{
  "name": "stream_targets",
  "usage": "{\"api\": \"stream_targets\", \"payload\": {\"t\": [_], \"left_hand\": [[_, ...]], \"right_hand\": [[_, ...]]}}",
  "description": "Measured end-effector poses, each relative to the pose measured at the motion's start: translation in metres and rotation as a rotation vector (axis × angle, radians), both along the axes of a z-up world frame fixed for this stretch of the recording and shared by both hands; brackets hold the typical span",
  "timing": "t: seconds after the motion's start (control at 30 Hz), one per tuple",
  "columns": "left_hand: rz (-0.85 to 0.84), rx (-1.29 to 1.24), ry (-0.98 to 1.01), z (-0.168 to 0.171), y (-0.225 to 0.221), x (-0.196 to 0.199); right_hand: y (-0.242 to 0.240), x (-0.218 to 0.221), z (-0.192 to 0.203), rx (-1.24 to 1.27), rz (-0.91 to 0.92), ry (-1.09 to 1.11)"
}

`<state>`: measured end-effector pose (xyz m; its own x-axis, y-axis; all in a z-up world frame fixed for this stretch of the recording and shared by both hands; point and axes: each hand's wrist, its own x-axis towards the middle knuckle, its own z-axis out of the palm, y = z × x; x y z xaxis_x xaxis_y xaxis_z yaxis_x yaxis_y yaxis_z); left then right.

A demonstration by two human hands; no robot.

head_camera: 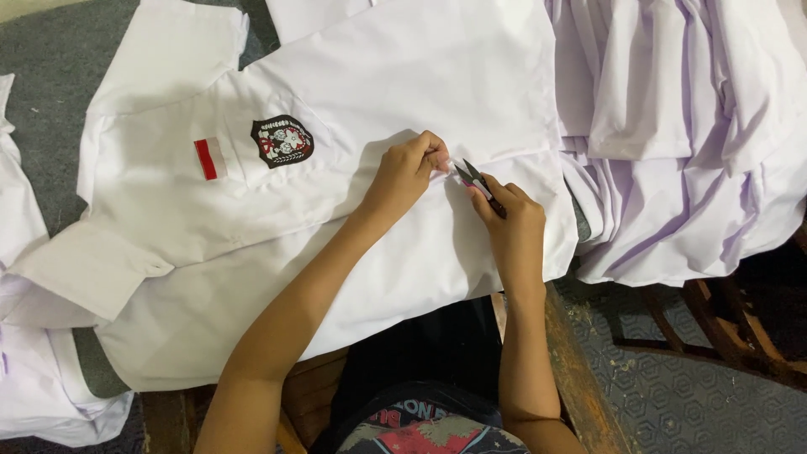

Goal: Trimming loose threads from a white shirt with snips and then folding it neatly on a work surface.

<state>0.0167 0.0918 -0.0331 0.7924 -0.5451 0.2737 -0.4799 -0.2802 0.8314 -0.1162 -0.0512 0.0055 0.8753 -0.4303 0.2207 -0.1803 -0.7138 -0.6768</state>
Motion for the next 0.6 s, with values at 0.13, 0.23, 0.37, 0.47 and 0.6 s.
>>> {"api": "stream_targets", "payload": {"t": [0.13,0.23,0.37,0.47,0.6], "left_hand": [[0.009,0.055,-0.023,-0.002,0.0,0.0],[0.016,0.068,-0.164,0.001,0.001,-0.005],[0.032,0.079,-0.25,0.0,0.002,-0.006],[0.024,0.068,-0.274,0.002,0.002,-0.007],[0.031,0.038,-0.3,0.005,0.001,-0.009]], "right_hand": [[0.002,0.005,0.002,-0.031,0.019,0.039],[0.006,0.004,0.008,-0.029,0.027,0.051],[0.009,0.005,0.014,-0.072,0.04,0.049],[0.012,0.007,0.018,-0.112,0.051,0.053],[0.016,0.009,0.024,-0.167,0.044,0.082]]}}
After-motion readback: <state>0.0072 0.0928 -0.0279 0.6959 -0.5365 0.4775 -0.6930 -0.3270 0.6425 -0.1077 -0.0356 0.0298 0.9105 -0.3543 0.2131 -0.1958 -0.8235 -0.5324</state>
